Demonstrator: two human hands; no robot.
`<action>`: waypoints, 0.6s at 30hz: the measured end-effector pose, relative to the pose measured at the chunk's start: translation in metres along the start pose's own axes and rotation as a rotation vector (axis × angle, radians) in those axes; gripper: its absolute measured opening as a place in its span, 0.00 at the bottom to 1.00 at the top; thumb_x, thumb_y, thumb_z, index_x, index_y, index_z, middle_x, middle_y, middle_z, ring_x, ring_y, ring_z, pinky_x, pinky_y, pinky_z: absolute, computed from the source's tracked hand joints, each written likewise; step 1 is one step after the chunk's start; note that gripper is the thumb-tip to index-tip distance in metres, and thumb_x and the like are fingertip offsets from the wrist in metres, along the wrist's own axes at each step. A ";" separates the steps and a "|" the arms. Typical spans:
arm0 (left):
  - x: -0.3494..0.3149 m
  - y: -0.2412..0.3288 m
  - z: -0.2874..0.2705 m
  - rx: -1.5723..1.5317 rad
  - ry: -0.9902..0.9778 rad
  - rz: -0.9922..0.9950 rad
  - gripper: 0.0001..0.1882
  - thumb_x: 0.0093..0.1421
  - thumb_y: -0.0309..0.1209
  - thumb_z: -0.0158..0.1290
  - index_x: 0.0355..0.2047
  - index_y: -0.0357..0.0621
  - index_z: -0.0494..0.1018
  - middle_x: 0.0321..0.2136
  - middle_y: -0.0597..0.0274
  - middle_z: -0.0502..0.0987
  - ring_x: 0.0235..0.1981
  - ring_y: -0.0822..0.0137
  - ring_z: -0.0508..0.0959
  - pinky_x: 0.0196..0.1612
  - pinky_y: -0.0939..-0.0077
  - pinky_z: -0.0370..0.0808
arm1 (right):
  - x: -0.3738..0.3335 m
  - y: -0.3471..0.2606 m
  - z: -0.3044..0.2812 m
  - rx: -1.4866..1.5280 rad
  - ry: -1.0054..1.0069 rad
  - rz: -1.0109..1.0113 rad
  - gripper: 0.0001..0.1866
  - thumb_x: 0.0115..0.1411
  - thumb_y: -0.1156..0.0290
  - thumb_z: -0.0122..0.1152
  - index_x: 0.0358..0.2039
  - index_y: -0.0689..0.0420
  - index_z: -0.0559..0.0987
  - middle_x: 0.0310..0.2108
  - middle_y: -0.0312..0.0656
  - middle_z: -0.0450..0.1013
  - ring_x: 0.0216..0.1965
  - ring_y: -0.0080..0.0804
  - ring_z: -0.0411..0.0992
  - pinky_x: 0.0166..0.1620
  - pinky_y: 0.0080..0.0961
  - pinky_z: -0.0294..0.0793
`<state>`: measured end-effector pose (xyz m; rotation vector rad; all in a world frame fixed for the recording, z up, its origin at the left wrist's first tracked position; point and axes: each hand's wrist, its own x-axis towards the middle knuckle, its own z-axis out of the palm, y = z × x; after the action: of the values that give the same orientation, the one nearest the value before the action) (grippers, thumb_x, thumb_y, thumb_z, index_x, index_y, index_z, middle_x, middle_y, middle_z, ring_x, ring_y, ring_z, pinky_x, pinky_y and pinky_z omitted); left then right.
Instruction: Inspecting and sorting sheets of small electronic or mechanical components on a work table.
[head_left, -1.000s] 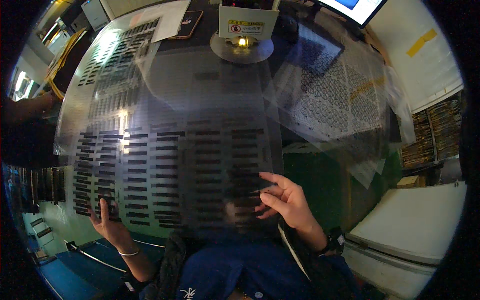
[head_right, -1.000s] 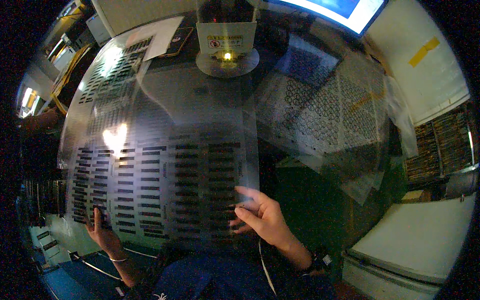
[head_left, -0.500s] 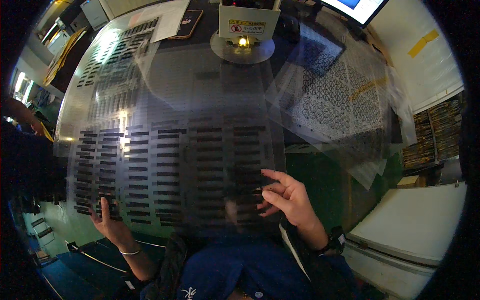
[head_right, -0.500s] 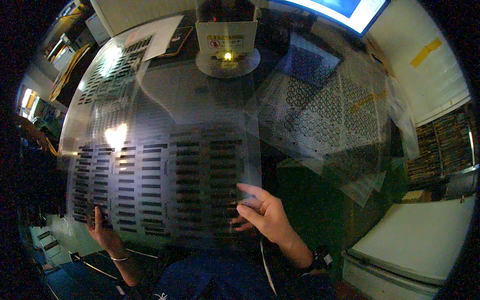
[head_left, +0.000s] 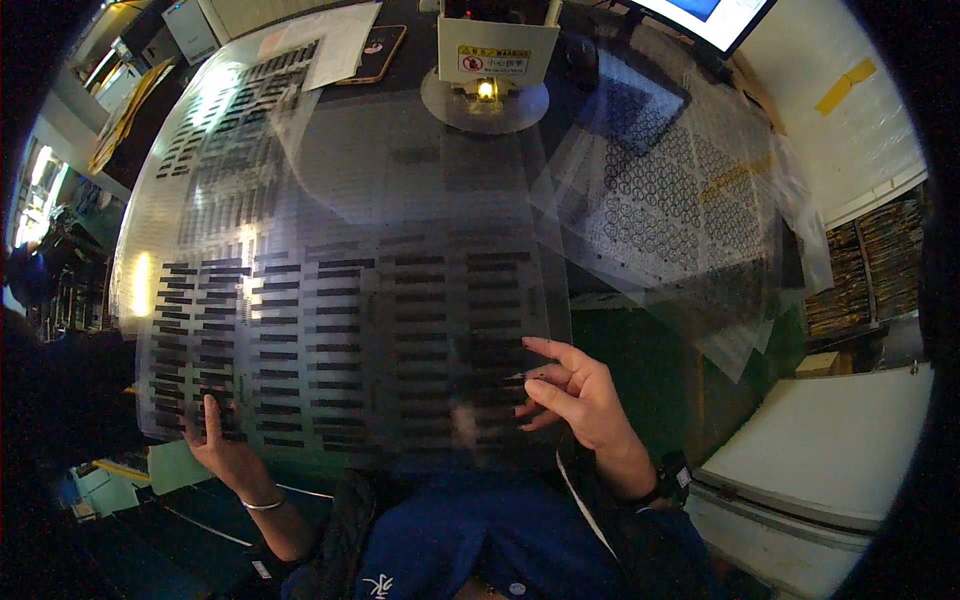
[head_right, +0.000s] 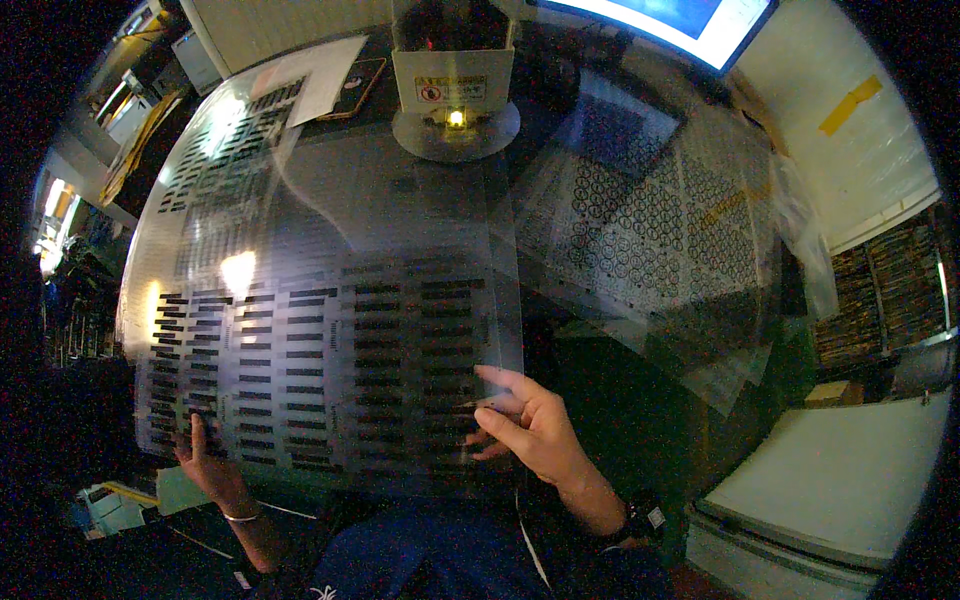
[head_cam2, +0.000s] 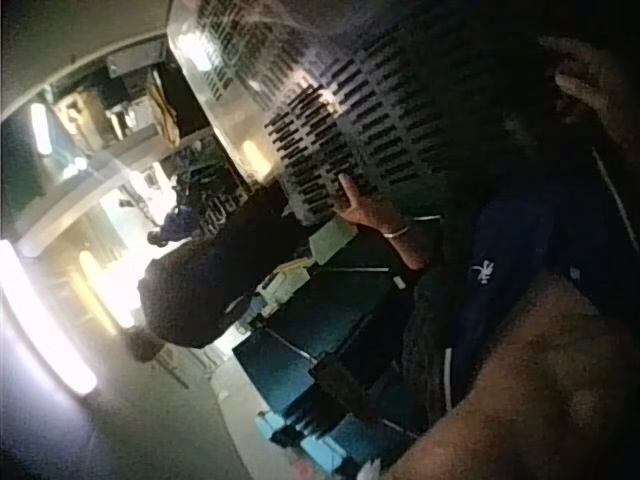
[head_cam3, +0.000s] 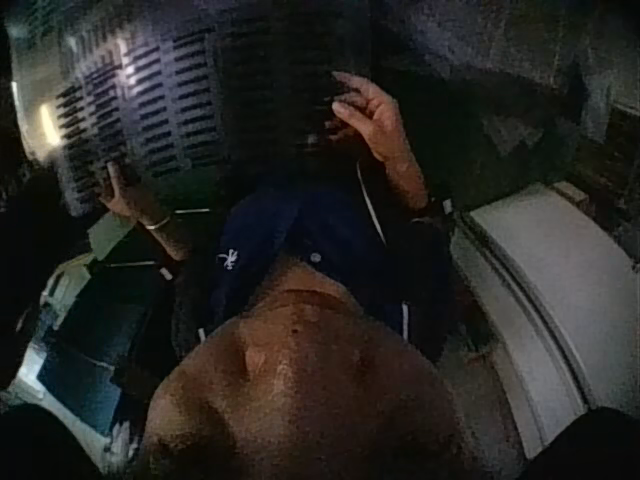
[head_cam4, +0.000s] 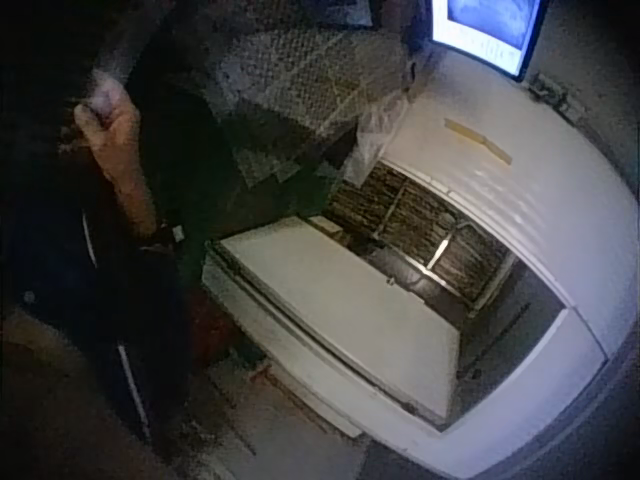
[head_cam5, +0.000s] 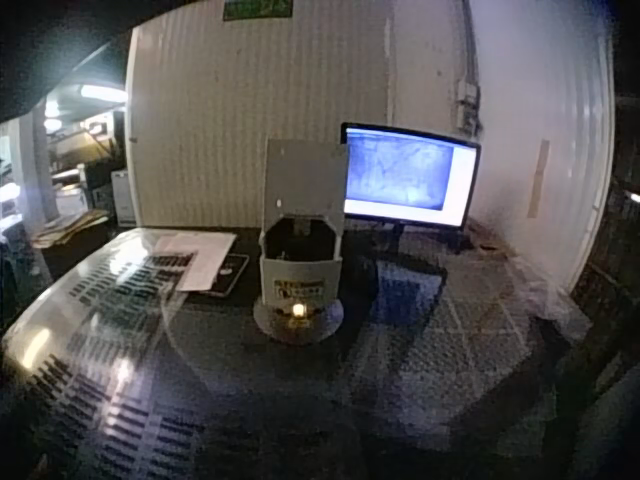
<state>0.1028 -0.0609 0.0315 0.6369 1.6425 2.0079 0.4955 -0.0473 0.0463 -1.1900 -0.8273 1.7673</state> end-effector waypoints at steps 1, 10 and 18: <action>0.000 0.000 0.000 0.000 0.001 0.001 0.19 0.56 0.23 0.53 0.49 0.38 0.64 0.39 0.60 0.73 0.35 0.71 0.74 0.33 0.80 0.74 | 0.000 0.000 -0.001 -0.009 -0.024 -0.003 0.26 0.58 0.78 0.53 0.56 0.63 0.59 0.38 0.46 0.72 0.33 0.34 0.75 0.31 0.28 0.80; -0.001 0.000 0.000 0.002 -0.012 0.013 0.19 0.56 0.23 0.53 0.49 0.40 0.64 0.40 0.60 0.72 0.35 0.72 0.74 0.32 0.81 0.73 | 0.001 -0.001 -0.002 -0.006 -0.044 -0.004 0.25 0.59 0.78 0.52 0.57 0.62 0.59 0.40 0.47 0.72 0.33 0.32 0.74 0.32 0.27 0.80; -0.002 -0.002 -0.003 0.004 0.021 0.027 0.21 0.57 0.24 0.53 0.51 0.42 0.63 0.41 0.61 0.72 0.38 0.71 0.74 0.34 0.79 0.73 | 0.000 -0.001 -0.003 -0.015 -0.047 0.002 0.26 0.58 0.78 0.52 0.57 0.63 0.59 0.39 0.47 0.72 0.33 0.32 0.74 0.32 0.28 0.80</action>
<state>0.1023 -0.0636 0.0286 0.6453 1.6588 2.0372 0.4986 -0.0468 0.0465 -1.1633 -0.8678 1.7993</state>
